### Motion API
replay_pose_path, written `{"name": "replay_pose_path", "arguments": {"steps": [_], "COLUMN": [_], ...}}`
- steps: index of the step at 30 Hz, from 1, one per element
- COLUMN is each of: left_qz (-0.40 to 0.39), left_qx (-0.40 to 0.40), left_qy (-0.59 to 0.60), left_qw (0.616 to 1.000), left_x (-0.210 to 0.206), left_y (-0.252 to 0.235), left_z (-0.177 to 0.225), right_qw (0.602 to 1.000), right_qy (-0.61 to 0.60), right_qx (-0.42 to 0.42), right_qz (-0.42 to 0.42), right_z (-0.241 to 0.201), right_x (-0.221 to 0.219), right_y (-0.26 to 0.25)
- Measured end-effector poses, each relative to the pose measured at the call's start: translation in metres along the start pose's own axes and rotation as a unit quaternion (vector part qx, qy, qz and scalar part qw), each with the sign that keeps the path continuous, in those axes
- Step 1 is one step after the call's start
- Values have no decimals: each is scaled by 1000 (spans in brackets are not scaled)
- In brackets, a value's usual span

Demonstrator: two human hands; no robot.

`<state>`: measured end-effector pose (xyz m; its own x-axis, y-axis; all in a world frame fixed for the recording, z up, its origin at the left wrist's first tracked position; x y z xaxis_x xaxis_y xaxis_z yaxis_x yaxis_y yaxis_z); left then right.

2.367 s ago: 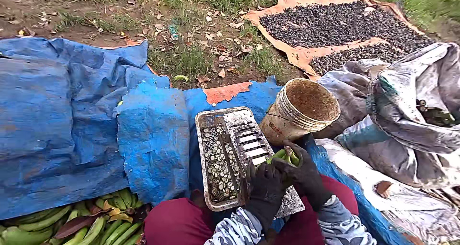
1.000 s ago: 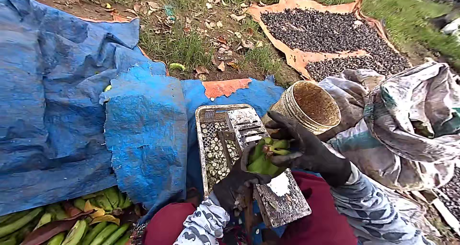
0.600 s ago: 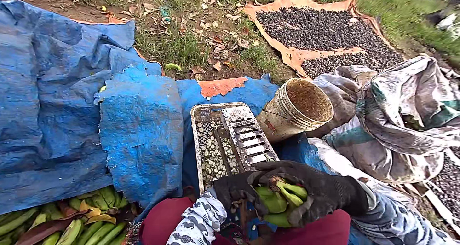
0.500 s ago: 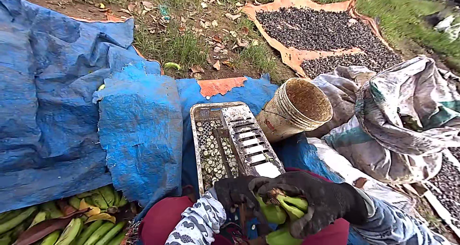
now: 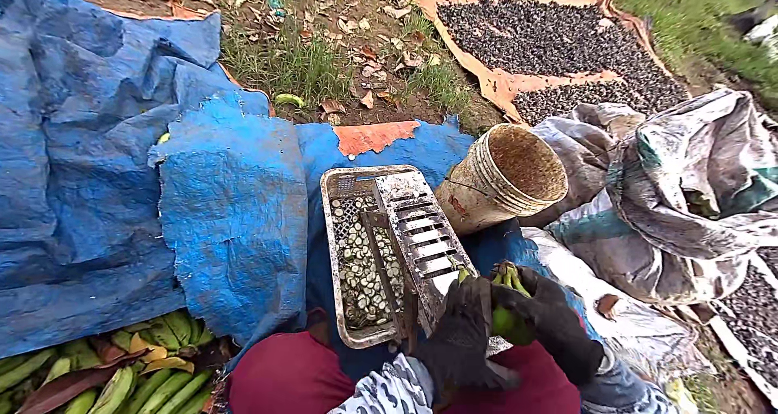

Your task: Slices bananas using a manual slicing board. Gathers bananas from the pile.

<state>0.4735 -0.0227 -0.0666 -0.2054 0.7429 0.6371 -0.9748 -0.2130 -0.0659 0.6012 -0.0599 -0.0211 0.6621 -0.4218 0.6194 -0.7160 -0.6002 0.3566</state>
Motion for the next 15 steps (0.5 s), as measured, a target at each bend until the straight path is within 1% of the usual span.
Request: {"name": "replay_pose_path", "arguments": {"steps": [1, 2, 4, 5, 6, 8, 10, 12, 14, 15], "left_qz": [10, 30, 28, 35, 64, 84, 98, 128, 139, 136], "left_qx": [24, 50, 102, 120, 125, 122, 110, 119, 141, 152], "left_qy": [4, 15, 62, 106, 155, 215, 233, 206, 174, 178], "left_qw": [1000, 998, 992, 986, 978, 965, 961, 963, 965, 963], "left_x": [-6, -3, 2, 2, 4, 12, 22, 30, 36, 34], "left_y": [-5, -10, -14, -12, -9, -5, -4, -5, -6, -7], "left_z": [-3, -8, -23, -30, -37, -43, -43, -41, -32, -27], "right_qw": [999, 997, 992, 990, 988, 979, 974, 971, 966, 966], "right_qy": [-37, -74, -115, -117, -110, -98, -112, -116, -96, -74], "right_qx": [-3, 5, 46, 72, 101, 160, 171, 201, 239, 241], "right_qz": [4, 7, -9, -25, -46, -83, -95, -63, 15, 47], "right_z": [1, 1, -8, -11, -12, -6, 1, -2, -7, -7], "right_x": [-7, -12, -20, -23, -27, -34, -37, -33, -25, -23], "right_y": [2, 2, 1, 1, -1, -8, -6, 4, 16, 20]}}
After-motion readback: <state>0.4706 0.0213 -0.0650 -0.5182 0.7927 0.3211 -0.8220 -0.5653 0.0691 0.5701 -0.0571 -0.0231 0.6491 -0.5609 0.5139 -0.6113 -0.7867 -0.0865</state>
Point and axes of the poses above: each hand's wrist, its own y-axis away from the middle knuckle, its own x-axis out of the back of the hand, z = x × y, the point moved 9 cm from there along -y, towards the middle knuckle, and after that the axes turned 7 degrees about -x, right-handed, at the moved point
